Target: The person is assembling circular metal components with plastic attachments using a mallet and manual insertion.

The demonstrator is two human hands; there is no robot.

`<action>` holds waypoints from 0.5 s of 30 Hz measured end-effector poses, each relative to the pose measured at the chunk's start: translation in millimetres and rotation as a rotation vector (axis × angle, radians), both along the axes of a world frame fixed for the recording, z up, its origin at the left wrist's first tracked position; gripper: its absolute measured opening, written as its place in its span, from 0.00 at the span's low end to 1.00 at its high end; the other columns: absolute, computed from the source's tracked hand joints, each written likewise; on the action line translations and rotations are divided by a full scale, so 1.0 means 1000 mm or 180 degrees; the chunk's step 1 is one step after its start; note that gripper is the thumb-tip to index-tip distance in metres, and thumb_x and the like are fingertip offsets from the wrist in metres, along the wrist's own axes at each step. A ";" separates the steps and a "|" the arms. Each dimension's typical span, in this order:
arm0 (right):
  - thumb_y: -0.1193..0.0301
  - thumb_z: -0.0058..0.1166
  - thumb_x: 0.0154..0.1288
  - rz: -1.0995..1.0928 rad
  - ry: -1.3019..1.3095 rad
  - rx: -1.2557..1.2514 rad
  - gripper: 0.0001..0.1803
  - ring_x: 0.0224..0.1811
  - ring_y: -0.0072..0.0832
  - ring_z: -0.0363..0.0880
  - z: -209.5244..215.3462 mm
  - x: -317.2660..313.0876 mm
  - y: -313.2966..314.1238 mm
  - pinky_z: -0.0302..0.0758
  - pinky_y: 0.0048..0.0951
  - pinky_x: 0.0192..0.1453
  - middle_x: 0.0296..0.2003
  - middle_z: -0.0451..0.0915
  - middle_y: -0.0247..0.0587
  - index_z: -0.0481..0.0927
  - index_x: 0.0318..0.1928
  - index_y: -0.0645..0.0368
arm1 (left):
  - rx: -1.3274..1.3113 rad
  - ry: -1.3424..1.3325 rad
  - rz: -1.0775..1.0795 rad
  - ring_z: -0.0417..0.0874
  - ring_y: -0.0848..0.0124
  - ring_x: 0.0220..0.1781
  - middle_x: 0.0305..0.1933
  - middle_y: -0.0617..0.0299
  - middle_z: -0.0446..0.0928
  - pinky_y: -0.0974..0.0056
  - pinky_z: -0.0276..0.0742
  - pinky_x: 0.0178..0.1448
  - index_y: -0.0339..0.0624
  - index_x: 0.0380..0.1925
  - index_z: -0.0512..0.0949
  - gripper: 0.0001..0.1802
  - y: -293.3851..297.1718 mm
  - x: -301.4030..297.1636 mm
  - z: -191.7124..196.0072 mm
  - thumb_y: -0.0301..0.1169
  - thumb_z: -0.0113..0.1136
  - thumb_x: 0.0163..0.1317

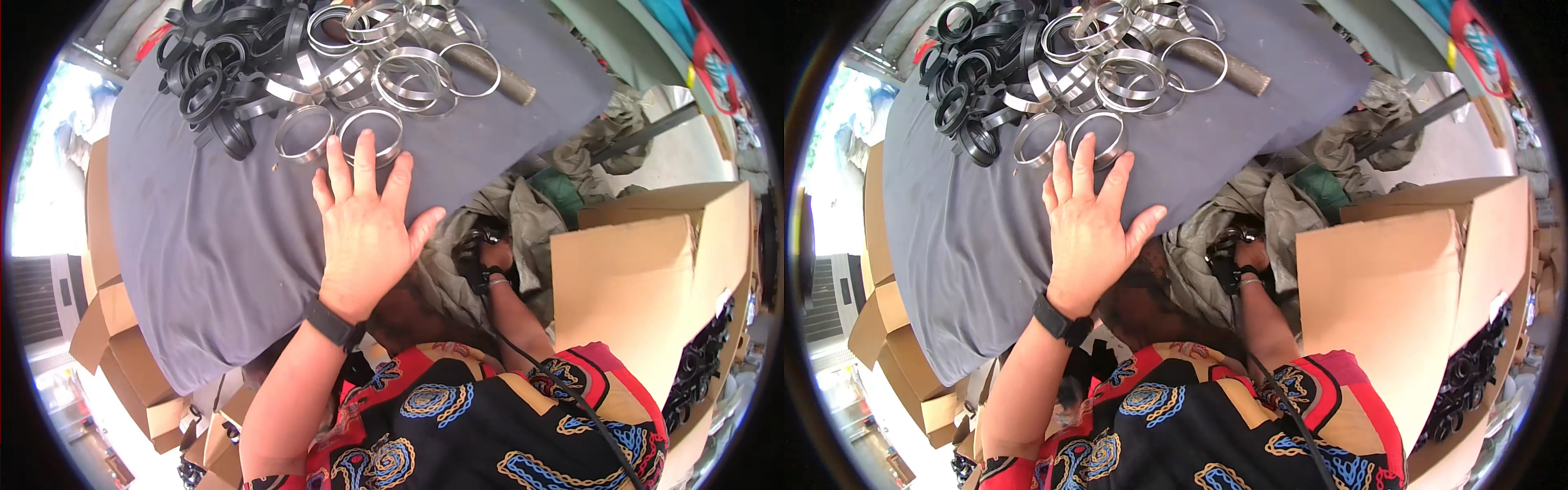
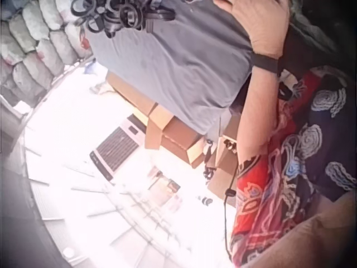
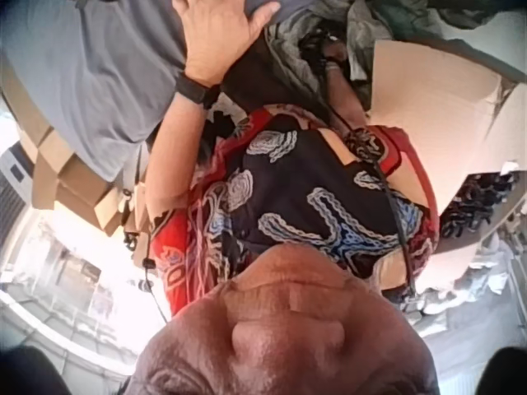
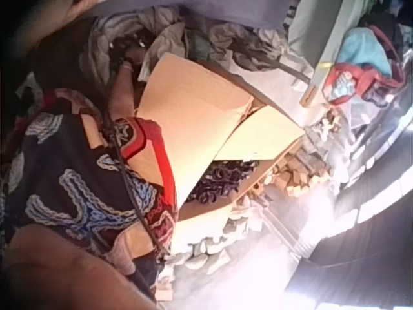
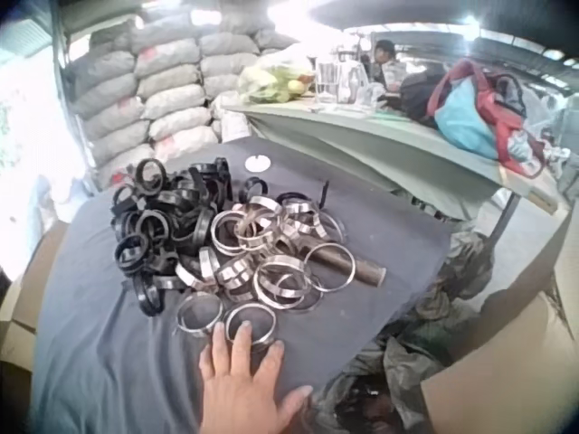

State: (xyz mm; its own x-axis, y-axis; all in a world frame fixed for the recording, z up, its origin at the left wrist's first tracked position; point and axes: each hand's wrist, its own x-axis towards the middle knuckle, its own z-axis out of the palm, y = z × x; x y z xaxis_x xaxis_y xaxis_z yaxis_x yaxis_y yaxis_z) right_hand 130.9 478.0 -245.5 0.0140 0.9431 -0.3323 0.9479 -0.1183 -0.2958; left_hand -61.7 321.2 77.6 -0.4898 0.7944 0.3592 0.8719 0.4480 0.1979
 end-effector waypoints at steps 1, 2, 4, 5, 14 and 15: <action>0.55 0.59 0.47 0.0019 0.0028 -0.0058 0.34 0.48 0.48 0.78 0.007 0.005 0.001 0.74 0.44 0.51 0.45 0.80 0.53 0.73 0.55 0.56 | 0.0024 0.0025 -0.0004 0.55 0.36 0.67 0.66 0.42 0.59 0.39 0.54 0.65 0.45 0.54 0.74 0.33 0.000 -0.001 -0.002 0.52 0.63 0.52; 0.55 0.59 0.47 -0.0003 0.0026 0.0002 0.34 0.48 0.48 0.78 0.014 0.010 -0.001 0.74 0.44 0.51 0.45 0.80 0.53 0.73 0.55 0.56 | 0.0051 0.0053 -0.0008 0.55 0.36 0.67 0.65 0.42 0.59 0.39 0.54 0.65 0.45 0.54 0.74 0.33 0.000 0.000 -0.003 0.52 0.63 0.52; 0.53 0.58 0.44 -0.0074 0.0304 0.0249 0.33 0.45 0.50 0.79 0.034 0.014 -0.011 0.75 0.44 0.50 0.40 0.82 0.53 0.76 0.52 0.56 | 0.0105 0.0082 -0.0004 0.55 0.36 0.67 0.65 0.41 0.60 0.38 0.54 0.65 0.45 0.54 0.74 0.33 0.001 0.001 -0.005 0.52 0.62 0.53; 0.57 0.61 0.43 -0.0144 0.0399 0.0081 0.34 0.48 0.49 0.78 0.045 0.013 -0.016 0.73 0.42 0.53 0.43 0.80 0.54 0.74 0.54 0.57 | 0.0121 0.0101 -0.0010 0.55 0.36 0.67 0.66 0.41 0.60 0.38 0.54 0.65 0.44 0.54 0.74 0.32 0.001 0.000 -0.007 0.52 0.62 0.53; 0.77 0.61 0.39 0.1099 0.2400 0.1112 0.36 0.47 0.43 0.76 0.184 0.005 -0.067 0.73 0.35 0.54 0.46 0.74 0.50 0.70 0.56 0.59 | 0.0310 0.0085 -0.0034 0.54 0.37 0.69 0.67 0.41 0.58 0.36 0.55 0.64 0.44 0.53 0.74 0.32 -0.006 0.003 -0.008 0.51 0.63 0.52; 0.81 0.60 0.38 0.1166 0.2598 0.1074 0.37 0.46 0.39 0.76 0.208 0.002 -0.070 0.73 0.32 0.52 0.43 0.74 0.47 0.70 0.56 0.58 | 0.0330 0.0091 -0.0020 0.54 0.37 0.69 0.67 0.41 0.58 0.35 0.56 0.63 0.44 0.52 0.75 0.32 -0.006 0.005 -0.007 0.51 0.64 0.51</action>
